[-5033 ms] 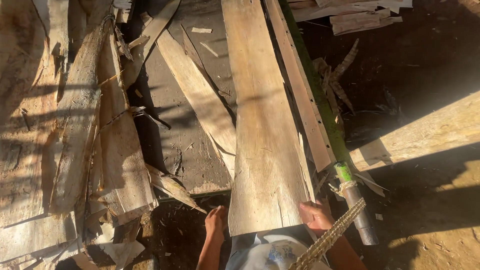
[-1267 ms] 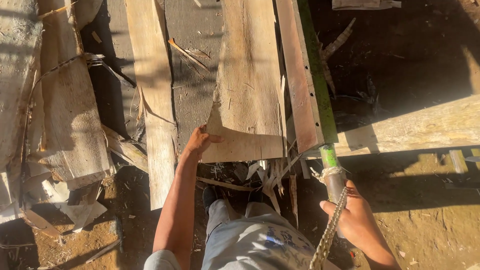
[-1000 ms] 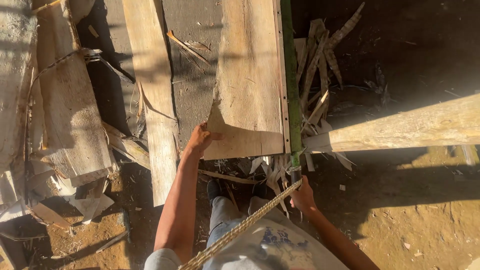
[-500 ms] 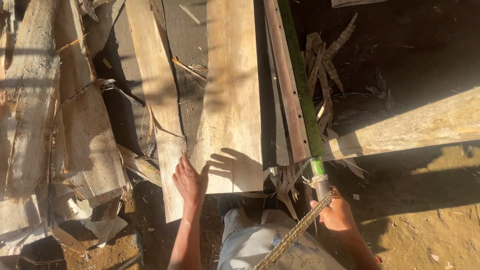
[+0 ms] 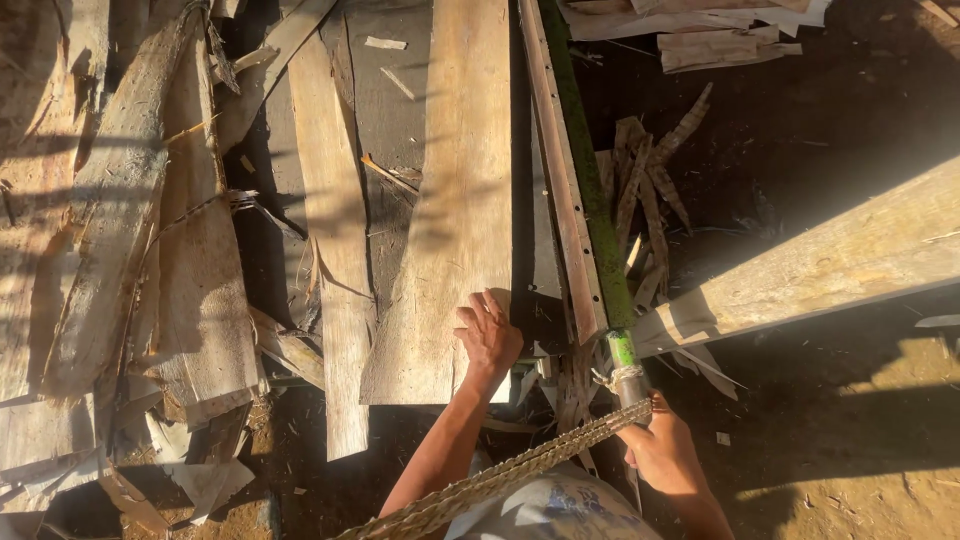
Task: The person uses a drawknife to shave and smooth the edges of wooden planks. They repeatedly pull the tool along the wood to remove thin strips, flip the planks to work on different sides, and place the finished pieces onto a pile.
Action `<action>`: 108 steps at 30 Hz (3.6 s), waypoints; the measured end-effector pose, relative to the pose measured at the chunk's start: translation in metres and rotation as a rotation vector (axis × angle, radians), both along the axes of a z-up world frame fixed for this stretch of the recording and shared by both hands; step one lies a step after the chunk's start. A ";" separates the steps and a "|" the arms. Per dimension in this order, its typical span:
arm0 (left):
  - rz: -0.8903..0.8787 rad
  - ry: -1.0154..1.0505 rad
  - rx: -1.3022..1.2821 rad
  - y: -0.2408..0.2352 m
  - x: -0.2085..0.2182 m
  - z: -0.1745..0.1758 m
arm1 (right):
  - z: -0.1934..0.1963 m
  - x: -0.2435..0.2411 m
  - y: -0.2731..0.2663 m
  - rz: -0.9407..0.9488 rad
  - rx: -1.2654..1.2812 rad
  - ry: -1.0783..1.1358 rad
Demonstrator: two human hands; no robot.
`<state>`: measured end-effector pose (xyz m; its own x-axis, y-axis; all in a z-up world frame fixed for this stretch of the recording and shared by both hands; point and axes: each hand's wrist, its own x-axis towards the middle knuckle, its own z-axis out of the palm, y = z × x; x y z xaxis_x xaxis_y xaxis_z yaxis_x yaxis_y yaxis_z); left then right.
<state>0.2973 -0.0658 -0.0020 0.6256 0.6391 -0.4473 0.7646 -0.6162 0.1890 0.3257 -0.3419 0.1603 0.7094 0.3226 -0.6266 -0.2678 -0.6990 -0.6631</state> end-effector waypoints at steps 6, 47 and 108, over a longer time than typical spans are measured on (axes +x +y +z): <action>0.046 -0.270 0.115 0.019 0.002 0.005 | -0.010 0.006 -0.009 0.033 0.023 0.033; 0.490 -1.147 -1.064 0.022 -0.136 0.066 | 0.010 0.003 -0.002 0.021 0.041 0.081; 0.572 -1.009 -1.213 -0.021 -0.077 -0.044 | 0.017 0.005 0.000 -0.107 0.214 0.111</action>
